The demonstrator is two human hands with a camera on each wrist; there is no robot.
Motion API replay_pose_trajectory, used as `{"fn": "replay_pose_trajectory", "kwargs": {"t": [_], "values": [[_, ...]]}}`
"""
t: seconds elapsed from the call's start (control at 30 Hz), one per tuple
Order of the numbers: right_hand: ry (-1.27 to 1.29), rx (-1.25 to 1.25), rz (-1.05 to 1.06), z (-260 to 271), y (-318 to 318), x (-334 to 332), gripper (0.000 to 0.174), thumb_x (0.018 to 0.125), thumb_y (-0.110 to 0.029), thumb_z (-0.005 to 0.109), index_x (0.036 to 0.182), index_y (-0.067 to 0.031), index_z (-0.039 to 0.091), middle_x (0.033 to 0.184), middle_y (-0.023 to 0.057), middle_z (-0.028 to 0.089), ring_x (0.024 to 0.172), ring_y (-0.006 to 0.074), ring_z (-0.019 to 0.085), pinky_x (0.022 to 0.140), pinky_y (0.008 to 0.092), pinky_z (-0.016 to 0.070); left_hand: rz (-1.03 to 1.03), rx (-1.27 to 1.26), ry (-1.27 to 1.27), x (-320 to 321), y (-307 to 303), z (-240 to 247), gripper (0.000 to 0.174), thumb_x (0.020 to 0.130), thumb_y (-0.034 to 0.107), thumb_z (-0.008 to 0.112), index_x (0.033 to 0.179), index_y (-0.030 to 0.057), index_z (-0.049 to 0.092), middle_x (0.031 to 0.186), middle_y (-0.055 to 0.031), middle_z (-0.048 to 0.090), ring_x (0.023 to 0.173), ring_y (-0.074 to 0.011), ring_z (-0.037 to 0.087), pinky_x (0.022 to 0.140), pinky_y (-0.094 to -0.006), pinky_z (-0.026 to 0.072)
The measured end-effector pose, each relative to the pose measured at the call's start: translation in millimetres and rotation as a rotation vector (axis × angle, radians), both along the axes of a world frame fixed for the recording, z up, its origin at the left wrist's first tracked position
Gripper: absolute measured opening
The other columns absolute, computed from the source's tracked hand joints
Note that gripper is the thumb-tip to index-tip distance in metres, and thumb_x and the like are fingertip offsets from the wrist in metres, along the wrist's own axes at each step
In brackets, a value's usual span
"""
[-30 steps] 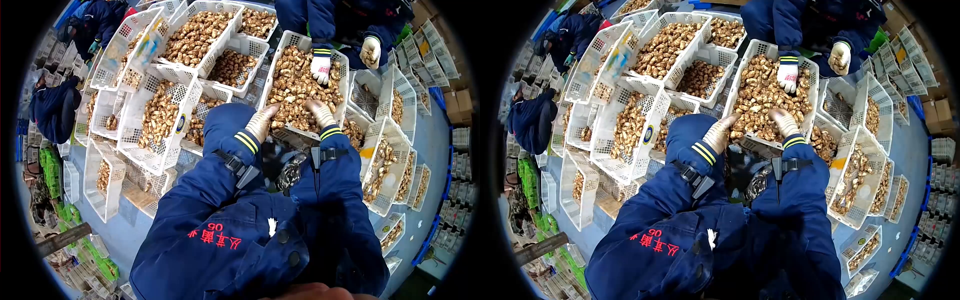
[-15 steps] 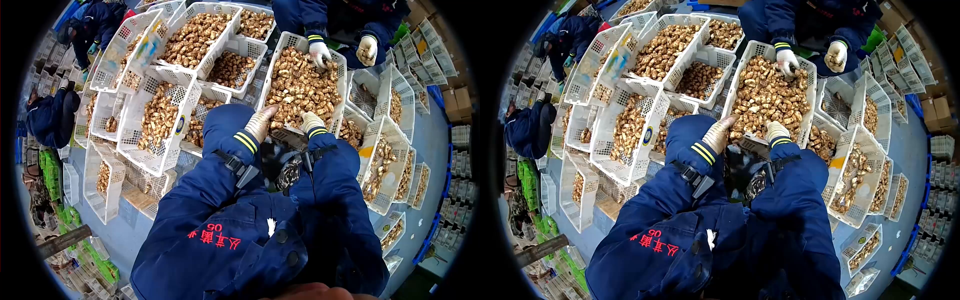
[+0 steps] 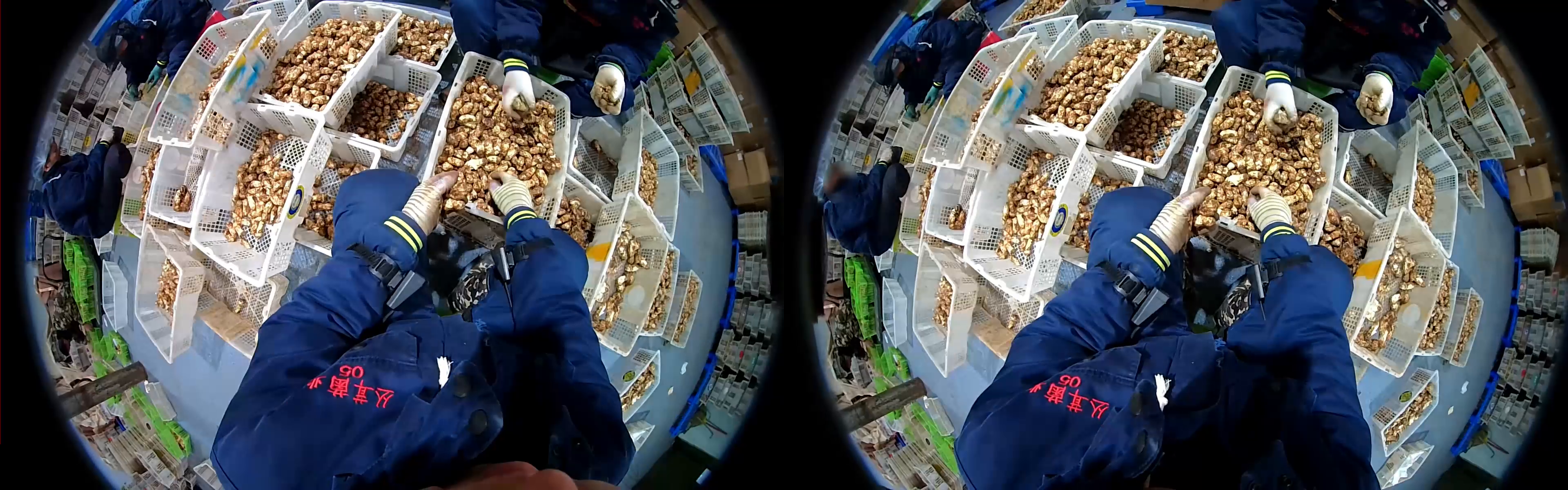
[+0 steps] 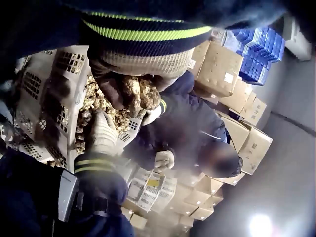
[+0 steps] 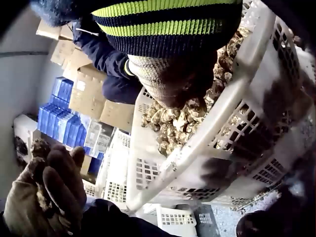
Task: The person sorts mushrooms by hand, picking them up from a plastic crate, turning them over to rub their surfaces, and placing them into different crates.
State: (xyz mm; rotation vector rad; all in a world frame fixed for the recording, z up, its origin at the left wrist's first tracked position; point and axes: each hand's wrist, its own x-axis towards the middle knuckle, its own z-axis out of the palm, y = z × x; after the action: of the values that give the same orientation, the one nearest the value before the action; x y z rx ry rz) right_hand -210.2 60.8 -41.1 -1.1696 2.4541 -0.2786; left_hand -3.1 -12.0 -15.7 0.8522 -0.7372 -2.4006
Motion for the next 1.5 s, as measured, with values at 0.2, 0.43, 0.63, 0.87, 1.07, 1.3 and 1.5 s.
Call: {"fn": "replay_pose_trajectory", "kwargs": {"t": [0.2,0.43,0.63,0.87,1.07,1.3,1.5], "values": [[0.228,0.252,0.166,-2.6,-26.6,14.5,0.032,0.082,-0.033,0.06,0.105,-0.0113,0.063,0.11,0.0158,0.06,0.102,0.0333,0.059,0.087,0.04,0.0488,0.017,0.013,0.011,3.3,2.3,7.5,0.041,0.087,0.019,0.061,0.122,0.001,0.052,0.111,-0.0093,0.06,0.095,-0.0202,0.059,0.079,-0.0349,0.0503],[-0.124,0.062,-0.023,-11.3,-22.2,-2.5,0.035,0.073,-0.03,0.066,0.104,-0.0136,0.067,0.103,0.0188,0.065,0.104,0.0309,0.059,0.09,0.0373,0.0465,0.025,0.014,0.0,1.6,3.6,14.5,0.039,0.089,0.023,0.058,0.122,0.0033,0.052,0.107,-0.0086,0.061,0.09,-0.0195,0.06,0.072,-0.0346,0.0502],[-1.387,-0.579,-0.516,36.5,8.2,-9.7,0.039,0.078,-0.033,0.066,0.108,-0.0081,0.06,0.104,0.0048,0.06,0.091,0.0181,0.057,0.075,0.033,0.0496,0.04,0.019,-0.001,-0.4,3.9,13.9,0.03,0.09,0.025,0.057,0.115,0.0082,0.055,0.098,-0.0046,0.064,0.079,-0.0157,0.062,0.064,-0.0317,0.051],[-0.43,-0.131,0.175,0.9,-6.8,-2.0,0.037,0.078,-0.028,0.067,0.108,-0.0065,0.062,0.085,0.0161,0.065,0.079,0.0241,0.064,0.074,0.0348,0.0507,0.048,0.009,0.041,3.3,-0.2,-1.0,0.039,0.09,0.022,0.057,0.123,0.0025,0.052,0.113,-0.01,0.06,0.098,-0.0215,0.059,0.081,-0.0371,0.0498],[0.068,0.19,0.756,16.2,-20.3,19.8,0.037,0.077,-0.017,0.064,0.113,-0.0132,0.06,0.108,0.016,0.061,0.103,0.0332,0.058,0.087,0.0404,0.0483,0.063,0.027,0.027,1.0,1.0,5.3,0.041,0.09,0.021,0.057,0.125,0.0017,0.05,0.116,-0.0103,0.058,0.103,-0.0233,0.057,0.085,-0.0386,0.0485],[0.218,0.393,0.868,2.6,-40.1,26.4,0.029,0.093,-0.031,0.043,0.112,-0.0195,0.061,0.099,0.0151,0.065,0.099,0.0308,0.061,0.082,0.0415,0.0504,0.045,0.016,0.0,-1.9,-0.3,-0.7,0.038,0.09,0.022,0.056,0.122,0.0027,0.051,0.11,-0.0087,0.06,0.092,-0.0206,0.059,0.073,-0.0375,0.0511],[-0.115,0.22,0.666,1.4,-23.9,5.3,0.041,0.087,-0.028,0.054,0.128,-0.0277,0.051,0.109,0.0201,0.061,0.1,0.036,0.059,0.085,0.0413,0.0484,0.064,0.002,0.005,-3.7,0.5,-0.5,0.037,0.091,0.018,0.054,0.123,-0.0013,0.049,0.109,-0.0112,0.06,0.09,-0.021,0.06,0.074,-0.0344,0.051]]}}
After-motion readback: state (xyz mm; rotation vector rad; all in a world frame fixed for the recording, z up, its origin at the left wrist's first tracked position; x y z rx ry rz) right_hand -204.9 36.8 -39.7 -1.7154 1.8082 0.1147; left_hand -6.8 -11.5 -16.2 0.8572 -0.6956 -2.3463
